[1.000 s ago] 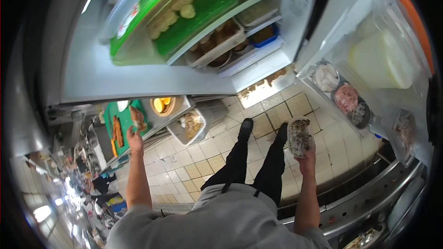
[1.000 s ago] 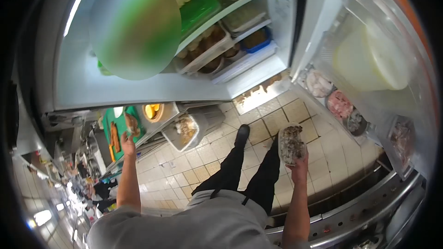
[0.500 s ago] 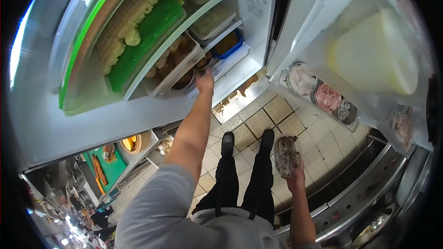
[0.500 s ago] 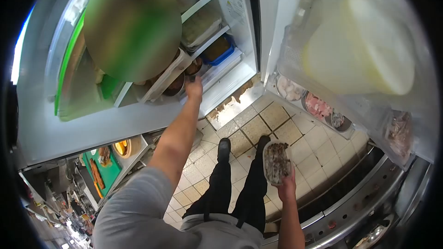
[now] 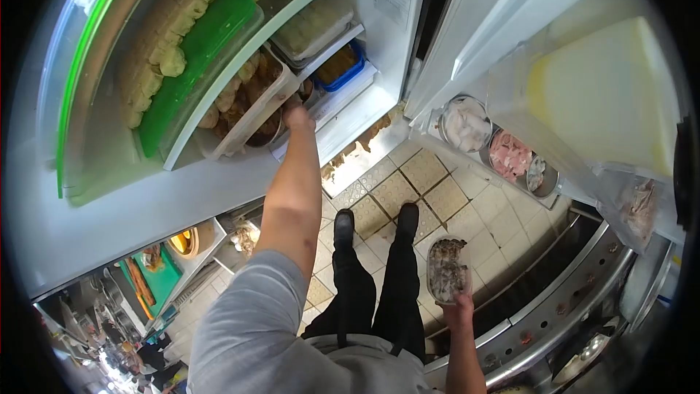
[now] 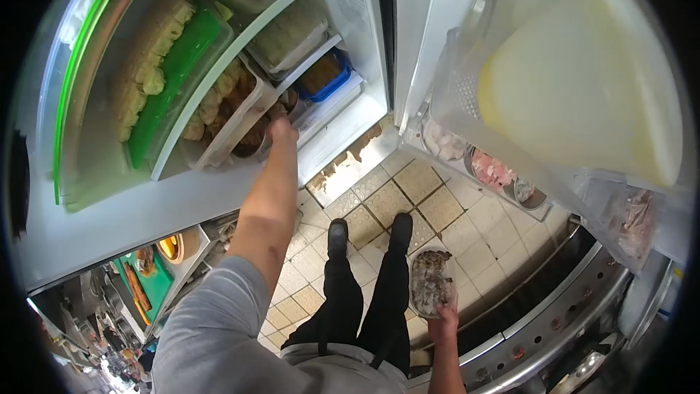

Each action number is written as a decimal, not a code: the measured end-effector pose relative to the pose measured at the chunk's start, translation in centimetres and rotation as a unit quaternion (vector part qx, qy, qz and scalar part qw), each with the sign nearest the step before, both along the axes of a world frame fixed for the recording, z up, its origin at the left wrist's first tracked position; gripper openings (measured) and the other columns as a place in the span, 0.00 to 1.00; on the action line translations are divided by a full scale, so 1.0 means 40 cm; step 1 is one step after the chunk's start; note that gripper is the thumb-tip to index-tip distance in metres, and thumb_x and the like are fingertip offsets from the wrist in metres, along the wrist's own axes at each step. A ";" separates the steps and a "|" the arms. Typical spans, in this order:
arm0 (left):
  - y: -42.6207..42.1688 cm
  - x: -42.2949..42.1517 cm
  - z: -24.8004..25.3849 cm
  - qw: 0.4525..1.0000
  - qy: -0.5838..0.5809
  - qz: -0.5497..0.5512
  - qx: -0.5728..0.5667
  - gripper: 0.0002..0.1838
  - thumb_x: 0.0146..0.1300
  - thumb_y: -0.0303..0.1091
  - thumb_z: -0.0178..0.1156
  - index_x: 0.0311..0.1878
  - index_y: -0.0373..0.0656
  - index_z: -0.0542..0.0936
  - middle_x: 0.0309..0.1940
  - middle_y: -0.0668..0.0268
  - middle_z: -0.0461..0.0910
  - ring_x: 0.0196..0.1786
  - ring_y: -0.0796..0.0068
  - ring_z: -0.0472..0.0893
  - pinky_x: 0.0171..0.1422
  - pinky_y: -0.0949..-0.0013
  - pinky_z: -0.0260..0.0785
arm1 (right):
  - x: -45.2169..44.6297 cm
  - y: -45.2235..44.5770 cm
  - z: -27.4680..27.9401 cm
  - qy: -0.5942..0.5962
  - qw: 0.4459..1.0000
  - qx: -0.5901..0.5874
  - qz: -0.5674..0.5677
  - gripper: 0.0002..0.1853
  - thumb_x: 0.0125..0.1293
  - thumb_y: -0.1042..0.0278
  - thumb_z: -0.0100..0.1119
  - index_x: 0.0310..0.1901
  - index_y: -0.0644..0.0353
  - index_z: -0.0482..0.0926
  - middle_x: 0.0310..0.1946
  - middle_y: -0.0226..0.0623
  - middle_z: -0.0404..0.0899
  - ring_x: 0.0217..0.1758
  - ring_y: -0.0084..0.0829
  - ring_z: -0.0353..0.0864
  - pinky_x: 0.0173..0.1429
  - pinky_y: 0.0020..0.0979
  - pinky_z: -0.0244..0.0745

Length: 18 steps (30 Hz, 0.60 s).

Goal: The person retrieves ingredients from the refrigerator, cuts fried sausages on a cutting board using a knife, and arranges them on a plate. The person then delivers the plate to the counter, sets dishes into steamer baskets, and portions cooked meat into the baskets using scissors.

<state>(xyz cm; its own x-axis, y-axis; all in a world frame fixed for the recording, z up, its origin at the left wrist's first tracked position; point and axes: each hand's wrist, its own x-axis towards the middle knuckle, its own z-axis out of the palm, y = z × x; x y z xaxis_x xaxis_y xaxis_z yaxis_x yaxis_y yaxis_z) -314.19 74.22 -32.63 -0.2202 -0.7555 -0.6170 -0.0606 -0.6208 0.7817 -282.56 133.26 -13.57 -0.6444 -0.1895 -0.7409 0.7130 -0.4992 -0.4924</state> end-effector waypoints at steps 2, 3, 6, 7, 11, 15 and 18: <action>0.042 0.026 0.065 0.997 0.070 0.026 0.016 0.33 0.76 0.50 0.57 0.80 0.53 0.65 0.79 0.68 0.66 0.81 0.66 0.63 0.83 0.30 0.44 | -0.016 -0.021 -0.011 0.014 1.000 -0.012 0.012 0.53 0.58 0.63 0.64 0.84 0.49 0.48 0.78 0.46 0.63 0.78 0.51 0.68 0.76 0.54 0.72; 0.052 0.040 0.077 0.992 0.119 0.030 0.034 0.30 0.77 0.47 0.54 0.79 0.53 0.66 0.77 0.67 0.69 0.79 0.66 0.65 0.82 0.28 0.44 | -0.029 -0.039 -0.002 0.015 1.000 -0.012 0.013 0.53 0.58 0.63 0.64 0.84 0.49 0.48 0.78 0.46 0.63 0.78 0.51 0.68 0.76 0.54 0.72; 0.081 0.106 0.081 0.974 0.208 0.009 0.088 0.24 0.78 0.40 0.51 0.75 0.52 0.69 0.72 0.67 0.73 0.76 0.68 0.70 0.82 0.27 0.47 | -0.062 -0.076 0.003 0.023 0.999 -0.025 0.010 0.53 0.58 0.65 0.64 0.84 0.50 0.48 0.79 0.46 0.61 0.80 0.50 0.66 0.78 0.53 0.69; 0.094 0.137 0.076 0.961 0.246 -0.018 0.126 0.23 0.78 0.37 0.50 0.73 0.52 0.70 0.70 0.67 0.76 0.74 0.69 0.72 0.82 0.27 0.50 | -0.065 -0.085 -0.006 0.034 0.999 -0.035 0.013 0.53 0.58 0.66 0.63 0.84 0.50 0.48 0.79 0.45 0.61 0.80 0.50 0.65 0.79 0.53 0.67; 0.218 0.277 0.187 0.948 0.278 -0.090 0.124 0.23 0.76 0.35 0.51 0.73 0.50 0.70 0.67 0.67 0.77 0.71 0.68 0.75 0.81 0.31 0.58 | -0.078 -0.111 0.009 0.037 0.997 -0.059 0.017 0.52 0.58 0.68 0.62 0.84 0.51 0.48 0.80 0.44 0.59 0.82 0.48 0.62 0.82 0.53 0.62; 0.289 0.509 0.321 0.898 0.324 -0.244 0.170 0.29 0.71 0.33 0.54 0.75 0.43 0.67 0.67 0.55 0.76 0.69 0.59 0.78 0.77 0.47 0.72 | -0.095 -0.125 0.016 0.044 0.995 -0.088 0.031 0.48 0.60 0.70 0.62 0.83 0.53 0.52 0.77 0.44 0.64 0.80 0.48 0.65 0.78 0.51 0.68; 0.303 0.831 0.431 0.902 0.207 -0.292 0.243 0.33 0.61 0.31 0.58 0.73 0.40 0.70 0.65 0.53 0.79 0.66 0.54 0.81 0.74 0.44 0.74 | -0.106 -0.107 -0.038 0.039 0.993 -0.079 0.074 0.49 0.57 0.68 0.63 0.82 0.50 0.54 0.75 0.42 0.66 0.77 0.47 0.69 0.72 0.54 0.75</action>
